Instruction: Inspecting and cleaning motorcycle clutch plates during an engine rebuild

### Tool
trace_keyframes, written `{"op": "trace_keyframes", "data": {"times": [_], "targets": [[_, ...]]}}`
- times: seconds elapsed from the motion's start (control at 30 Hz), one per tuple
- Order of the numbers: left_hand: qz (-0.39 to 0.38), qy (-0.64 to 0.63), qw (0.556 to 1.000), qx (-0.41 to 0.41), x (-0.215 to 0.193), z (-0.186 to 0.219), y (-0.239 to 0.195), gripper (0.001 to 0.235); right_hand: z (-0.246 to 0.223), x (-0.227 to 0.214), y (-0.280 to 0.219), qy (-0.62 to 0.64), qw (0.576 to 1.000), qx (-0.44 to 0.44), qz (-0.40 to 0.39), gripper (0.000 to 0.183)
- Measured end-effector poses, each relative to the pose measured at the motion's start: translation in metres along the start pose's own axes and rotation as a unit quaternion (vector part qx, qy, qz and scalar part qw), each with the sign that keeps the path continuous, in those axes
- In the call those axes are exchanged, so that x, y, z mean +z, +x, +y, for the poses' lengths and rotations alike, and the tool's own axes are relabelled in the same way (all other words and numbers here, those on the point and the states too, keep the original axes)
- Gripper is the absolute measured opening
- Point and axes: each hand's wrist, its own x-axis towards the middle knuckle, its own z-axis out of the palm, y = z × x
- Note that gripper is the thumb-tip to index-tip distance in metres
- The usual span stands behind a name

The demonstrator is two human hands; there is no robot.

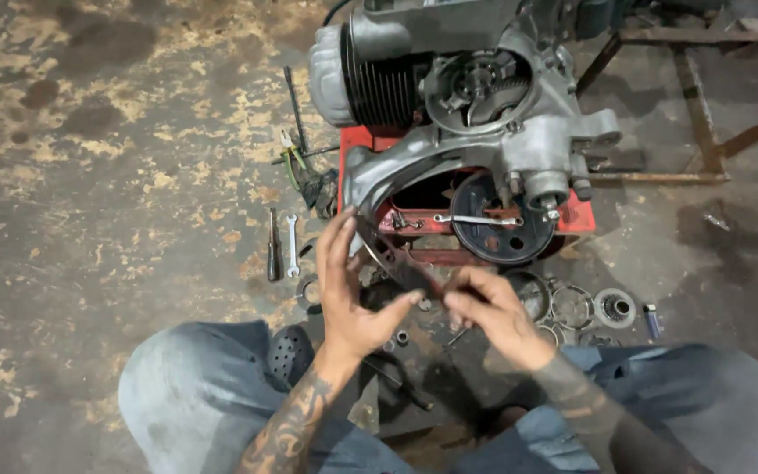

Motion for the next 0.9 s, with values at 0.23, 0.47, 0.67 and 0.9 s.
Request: {"op": "trace_keyframes", "data": {"times": [0.23, 0.47, 0.67, 0.9], "targets": [[0.006, -0.087, 0.994, -0.072, -0.003, -0.011, -0.004, 0.107, 0.002, -0.001, 0.002, -0.026, 0.999, -0.042, 0.007, 0.022], [-0.012, -0.102, 0.993, -0.066, -0.002, -0.019, -0.005, 0.109, -0.017, 0.004, 0.003, -0.041, 0.998, -0.039, 0.022, 0.019], [0.009, -0.169, 0.982, -0.082, -0.003, -0.021, -0.006, 0.106, -0.001, -0.001, 0.013, -0.094, 0.994, -0.051, 0.029, 0.020], [-0.007, -0.301, 0.951, -0.074, -0.003, -0.033, -0.008, 0.106, 0.050, -0.033, 0.040, -0.124, 0.990, -0.043, 0.047, 0.027]]}}
